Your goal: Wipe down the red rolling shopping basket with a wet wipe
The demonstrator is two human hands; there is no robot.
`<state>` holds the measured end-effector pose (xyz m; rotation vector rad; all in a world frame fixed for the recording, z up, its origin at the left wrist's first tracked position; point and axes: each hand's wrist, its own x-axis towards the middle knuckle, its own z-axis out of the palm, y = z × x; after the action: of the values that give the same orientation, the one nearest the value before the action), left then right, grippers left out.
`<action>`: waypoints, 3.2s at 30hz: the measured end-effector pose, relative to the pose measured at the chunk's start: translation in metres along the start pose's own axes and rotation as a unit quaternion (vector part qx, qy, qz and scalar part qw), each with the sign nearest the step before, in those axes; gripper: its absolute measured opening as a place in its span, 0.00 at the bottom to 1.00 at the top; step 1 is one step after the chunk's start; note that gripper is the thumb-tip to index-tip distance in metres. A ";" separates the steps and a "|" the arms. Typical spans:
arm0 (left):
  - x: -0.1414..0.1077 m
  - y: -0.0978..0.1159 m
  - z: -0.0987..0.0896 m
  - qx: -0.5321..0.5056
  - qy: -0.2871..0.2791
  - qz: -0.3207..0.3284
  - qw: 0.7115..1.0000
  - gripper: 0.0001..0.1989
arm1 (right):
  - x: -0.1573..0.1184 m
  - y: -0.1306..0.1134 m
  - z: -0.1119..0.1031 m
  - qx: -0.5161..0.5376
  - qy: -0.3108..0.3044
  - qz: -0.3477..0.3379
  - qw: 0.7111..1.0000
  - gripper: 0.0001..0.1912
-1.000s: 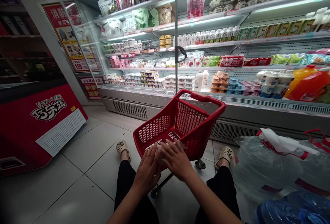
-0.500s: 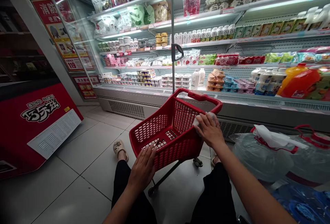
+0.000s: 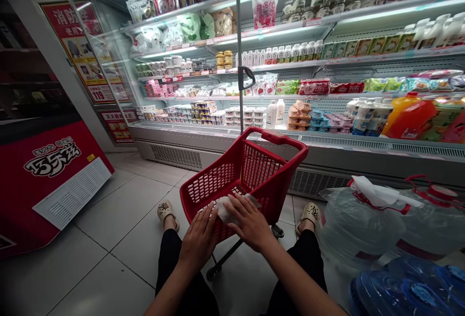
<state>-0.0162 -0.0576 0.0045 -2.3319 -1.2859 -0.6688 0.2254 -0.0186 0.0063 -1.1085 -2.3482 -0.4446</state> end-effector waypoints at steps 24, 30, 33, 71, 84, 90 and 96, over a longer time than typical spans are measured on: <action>-0.005 0.000 0.019 0.020 -0.002 -0.061 0.998 0.47 | 0.002 -0.054 0.007 0.082 -0.034 -0.009 0.996 0.38; 0.003 -0.027 0.007 -0.054 -0.065 0.011 0.996 0.48 | -0.006 0.035 0.001 0.037 -0.032 0.075 0.996 0.35; 0.016 -0.057 0.004 -0.051 -0.084 0.028 0.995 0.50 | -0.006 0.075 0.005 0.017 -0.047 0.123 0.991 0.33; 0.044 0.045 0.019 -0.046 -0.064 0.066 0.995 0.49 | -0.079 0.033 -0.008 0.001 -0.021 0.209 0.978 0.42; 0.040 0.002 0.012 -0.050 -0.073 0.022 0.996 0.47 | -0.052 -0.017 0.010 0.009 0.033 0.223 0.974 0.47; 0.038 0.004 0.018 -0.050 -0.064 0.023 0.996 0.52 | -0.022 -0.046 0.023 0.022 0.006 0.142 0.990 0.46; 0.031 0.000 0.015 -0.054 -0.060 0.025 0.996 0.48 | -0.034 -0.006 0.011 0.023 -0.022 0.122 0.992 0.41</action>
<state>0.0014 -0.0283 0.0104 -2.5171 -1.2656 -0.6041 0.2362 -0.0380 -0.0229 -1.3745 -2.2093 -0.2791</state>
